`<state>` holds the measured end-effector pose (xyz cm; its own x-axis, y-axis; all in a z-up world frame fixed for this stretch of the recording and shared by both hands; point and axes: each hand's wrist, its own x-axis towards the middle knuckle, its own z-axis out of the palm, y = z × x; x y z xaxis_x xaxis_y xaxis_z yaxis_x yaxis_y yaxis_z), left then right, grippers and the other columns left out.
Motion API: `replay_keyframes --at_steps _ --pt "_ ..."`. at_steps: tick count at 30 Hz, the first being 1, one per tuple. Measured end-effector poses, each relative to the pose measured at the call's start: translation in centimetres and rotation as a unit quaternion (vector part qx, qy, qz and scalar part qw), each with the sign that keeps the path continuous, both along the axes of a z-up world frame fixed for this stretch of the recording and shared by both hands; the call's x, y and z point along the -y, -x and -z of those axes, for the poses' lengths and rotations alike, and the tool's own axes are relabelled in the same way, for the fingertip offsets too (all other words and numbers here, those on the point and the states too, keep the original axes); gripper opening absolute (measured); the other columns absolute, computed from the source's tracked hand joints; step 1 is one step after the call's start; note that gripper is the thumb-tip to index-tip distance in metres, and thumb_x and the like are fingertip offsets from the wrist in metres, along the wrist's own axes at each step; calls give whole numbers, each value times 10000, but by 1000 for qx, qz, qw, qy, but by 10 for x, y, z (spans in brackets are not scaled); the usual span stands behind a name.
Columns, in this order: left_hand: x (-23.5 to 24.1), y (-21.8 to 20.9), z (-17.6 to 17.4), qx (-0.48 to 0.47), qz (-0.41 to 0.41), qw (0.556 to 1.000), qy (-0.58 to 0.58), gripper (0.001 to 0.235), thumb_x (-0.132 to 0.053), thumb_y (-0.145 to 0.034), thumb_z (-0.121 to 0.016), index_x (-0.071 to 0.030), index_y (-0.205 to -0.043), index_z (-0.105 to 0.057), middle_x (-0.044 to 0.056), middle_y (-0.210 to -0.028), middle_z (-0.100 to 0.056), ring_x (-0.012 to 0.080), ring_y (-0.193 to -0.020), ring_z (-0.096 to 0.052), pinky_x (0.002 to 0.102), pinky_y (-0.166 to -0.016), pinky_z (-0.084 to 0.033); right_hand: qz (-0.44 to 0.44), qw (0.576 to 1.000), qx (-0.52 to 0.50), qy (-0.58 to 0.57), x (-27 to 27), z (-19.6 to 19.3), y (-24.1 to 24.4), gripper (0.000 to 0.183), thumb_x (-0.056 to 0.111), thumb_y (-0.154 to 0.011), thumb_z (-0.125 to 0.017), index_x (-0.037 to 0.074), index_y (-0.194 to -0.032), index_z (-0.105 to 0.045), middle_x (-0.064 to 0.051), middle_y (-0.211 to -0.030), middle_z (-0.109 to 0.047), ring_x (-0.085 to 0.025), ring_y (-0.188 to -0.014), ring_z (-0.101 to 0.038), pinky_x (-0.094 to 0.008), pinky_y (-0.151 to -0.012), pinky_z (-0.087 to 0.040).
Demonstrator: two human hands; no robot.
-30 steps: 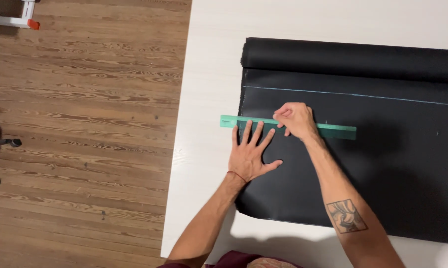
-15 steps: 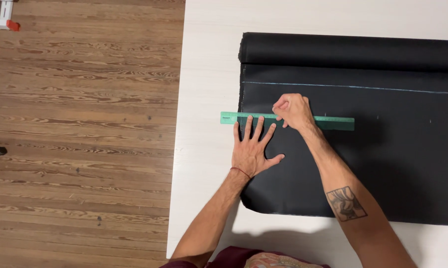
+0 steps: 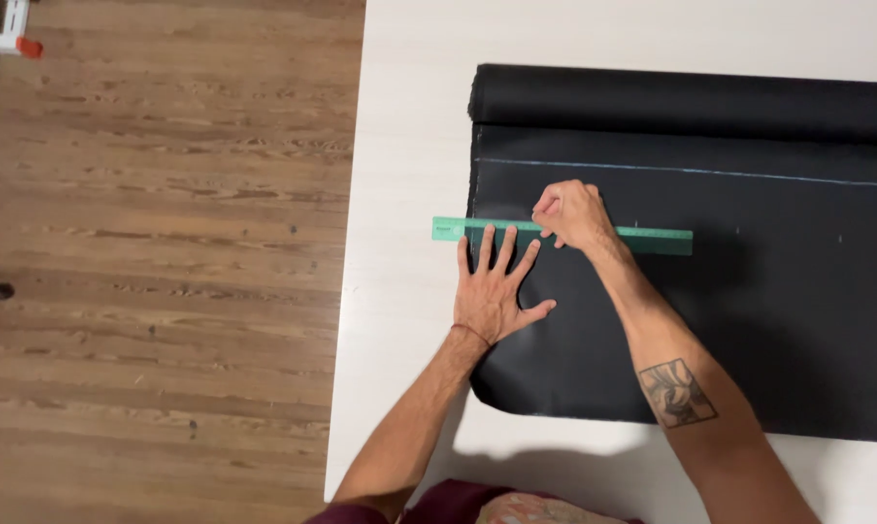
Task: Marking a large roll of black leather with a ruler and chalk for cutting
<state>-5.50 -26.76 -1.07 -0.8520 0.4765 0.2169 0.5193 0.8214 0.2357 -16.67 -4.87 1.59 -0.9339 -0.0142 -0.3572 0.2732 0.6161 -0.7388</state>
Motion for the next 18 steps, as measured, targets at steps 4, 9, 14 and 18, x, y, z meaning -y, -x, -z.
replay_keyframes --at_steps 4,9,14,18 --pt "-2 5 -1 -8 9 1000 3 1058 -990 -954 -429 -346 -1792 -480 130 -1817 -516 459 -1738 -384 827 -1384 -191 17 999 -26 -7 -5 9 7 169 180 -951 -870 57 -1067 -876 -164 -783 -851 -226 -478 -756 -310 -422 -582" --pt "-2 2 0 11 7 1000 14 1053 -986 -963 -414 -353 -1804 -451 128 -1828 -491 459 -1744 -365 823 -1385 -170 19 1000 6 -22 1 -5 0 151 140 -916 -877 87 -1057 -880 -144 -768 -855 -215 -499 -772 -291 -421 -623" --pt "3 1 -5 21 13 999 21 1059 -984 -960 -427 -347 -1806 -453 136 -1826 -493 459 -1746 -350 826 -1383 -155 189 948 -98 236 -30 -2 -34 283 55 -1039 -865 -54 -1294 -808 -294 -1112 -837 -287 -792 -850 -323 -539 -701" --pt "6 -7 -13 51 30 997 43 986 -918 -1026 -420 -341 -1826 -412 140 -1836 -466 465 -1737 -331 830 -1351 -156 269 922 -149 234 -49 -41 -128 288 67 -1151 -750 -52 -1413 -758 -317 -1034 -810 -290 -640 -775 -331 -534 -669"
